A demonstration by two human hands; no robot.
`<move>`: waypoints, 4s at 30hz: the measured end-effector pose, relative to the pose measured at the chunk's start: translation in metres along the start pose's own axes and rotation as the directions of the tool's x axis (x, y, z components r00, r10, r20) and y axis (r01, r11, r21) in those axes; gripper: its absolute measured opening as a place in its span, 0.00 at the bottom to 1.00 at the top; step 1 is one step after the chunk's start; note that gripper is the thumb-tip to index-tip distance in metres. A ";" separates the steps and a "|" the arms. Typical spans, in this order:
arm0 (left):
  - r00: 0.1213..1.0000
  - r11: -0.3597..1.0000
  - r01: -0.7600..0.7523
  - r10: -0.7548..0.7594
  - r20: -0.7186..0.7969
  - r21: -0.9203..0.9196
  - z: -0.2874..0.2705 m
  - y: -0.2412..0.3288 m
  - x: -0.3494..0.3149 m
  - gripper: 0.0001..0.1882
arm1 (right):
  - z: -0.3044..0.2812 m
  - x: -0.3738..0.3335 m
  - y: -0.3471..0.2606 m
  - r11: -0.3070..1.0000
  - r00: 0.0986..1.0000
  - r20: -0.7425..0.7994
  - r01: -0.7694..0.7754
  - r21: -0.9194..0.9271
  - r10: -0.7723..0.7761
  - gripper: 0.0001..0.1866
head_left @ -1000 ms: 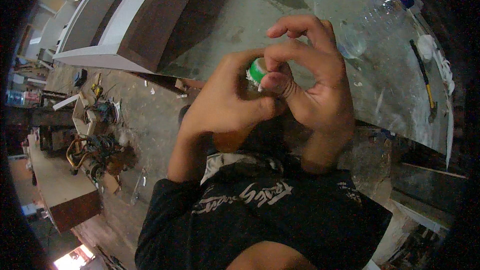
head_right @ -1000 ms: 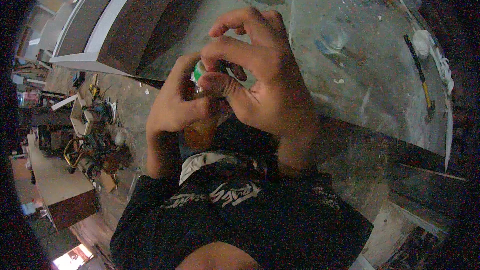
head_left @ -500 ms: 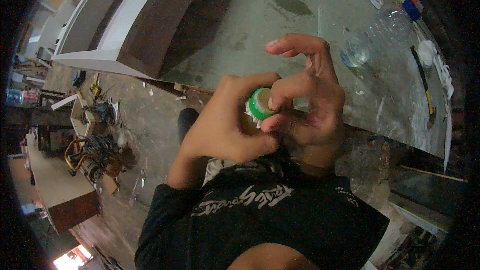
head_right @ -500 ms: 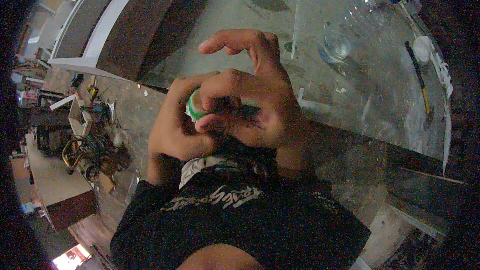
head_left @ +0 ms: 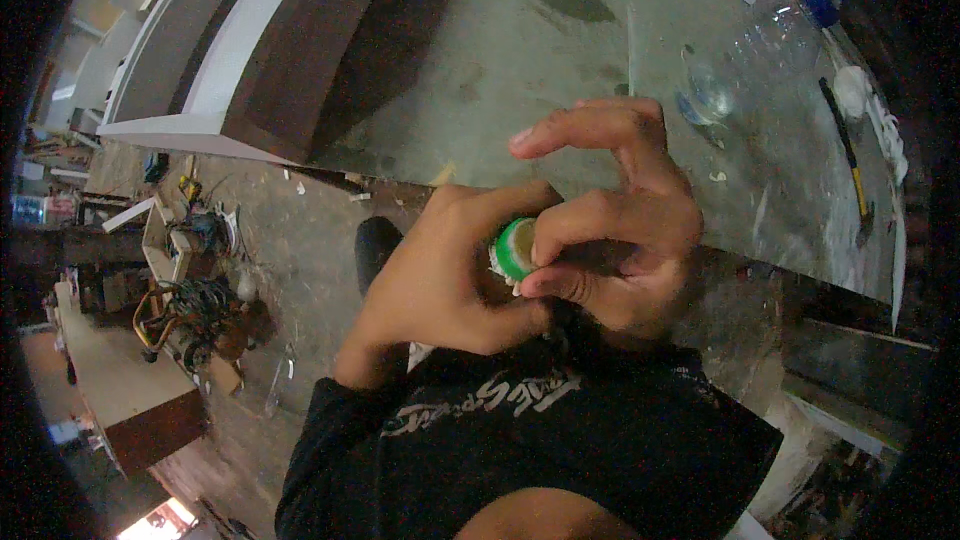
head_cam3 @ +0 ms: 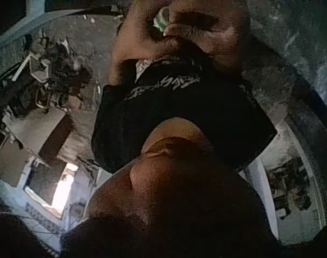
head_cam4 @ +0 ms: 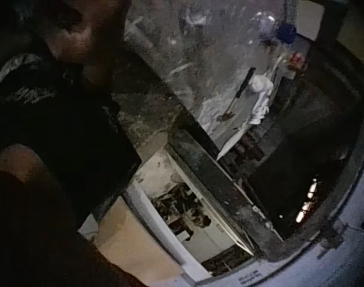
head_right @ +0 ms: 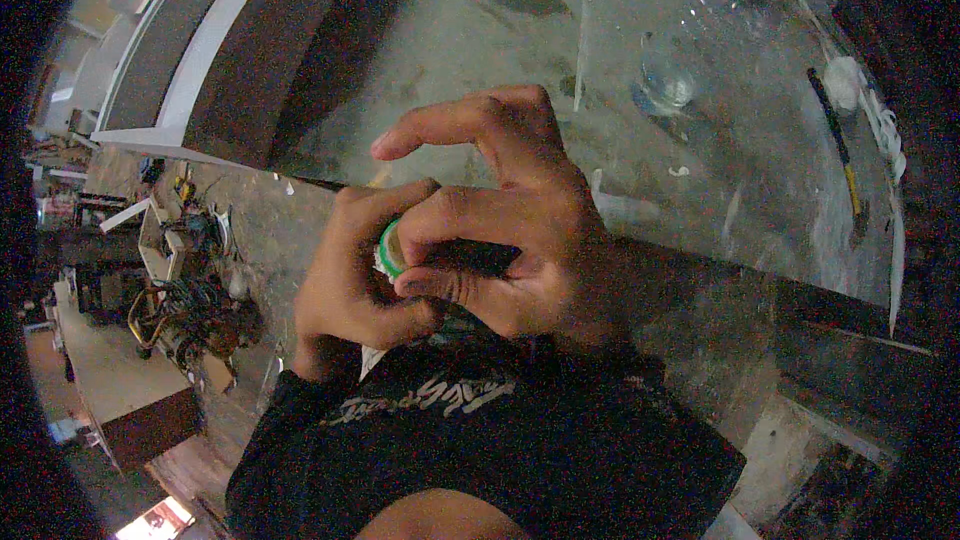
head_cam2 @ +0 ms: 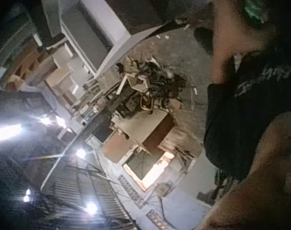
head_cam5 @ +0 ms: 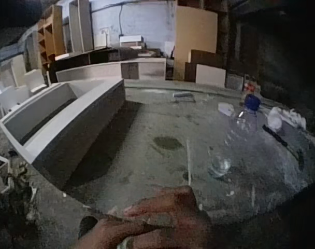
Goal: The person prepares an adhesive mixture by picking up a small bottle of orange liquid, unscrewing its cap, and checking the contents before shaking it and preparing a workbench surface.
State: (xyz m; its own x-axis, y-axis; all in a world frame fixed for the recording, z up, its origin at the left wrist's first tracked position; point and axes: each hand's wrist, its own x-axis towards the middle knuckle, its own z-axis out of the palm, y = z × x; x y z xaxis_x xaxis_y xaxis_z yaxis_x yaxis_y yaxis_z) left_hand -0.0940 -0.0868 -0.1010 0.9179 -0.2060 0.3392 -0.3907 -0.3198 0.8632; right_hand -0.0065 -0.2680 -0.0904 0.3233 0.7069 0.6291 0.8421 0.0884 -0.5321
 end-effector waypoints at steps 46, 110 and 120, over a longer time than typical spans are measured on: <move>0.997 0.971 0.008 0.009 0.071 -0.239 -0.004 0.003 -0.026 0.18 | 0.014 -0.002 -0.006 0.983 0.984 -0.009 0.175 -0.050 -0.176 0.13; 0.954 0.964 0.248 -0.261 0.150 0.100 -0.015 0.003 -0.044 0.46 | 0.031 -0.005 -0.001 0.758 0.764 0.572 -0.554 0.344 0.298 0.21; 0.869 0.867 0.339 -0.437 0.231 0.365 -0.038 0.013 -0.058 0.56 | 0.064 -0.006 -0.004 0.460 0.716 0.643 -0.684 0.566 0.273 0.12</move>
State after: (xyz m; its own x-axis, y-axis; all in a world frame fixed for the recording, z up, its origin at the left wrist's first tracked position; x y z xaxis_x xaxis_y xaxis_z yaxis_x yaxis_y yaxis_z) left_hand -0.1495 -0.0436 -0.0947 0.9525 -0.2532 -0.1691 -0.0529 -0.6846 0.7270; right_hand -0.0391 -0.2281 -0.1282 0.1839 0.9812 -0.0589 -0.0777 -0.0452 -0.9959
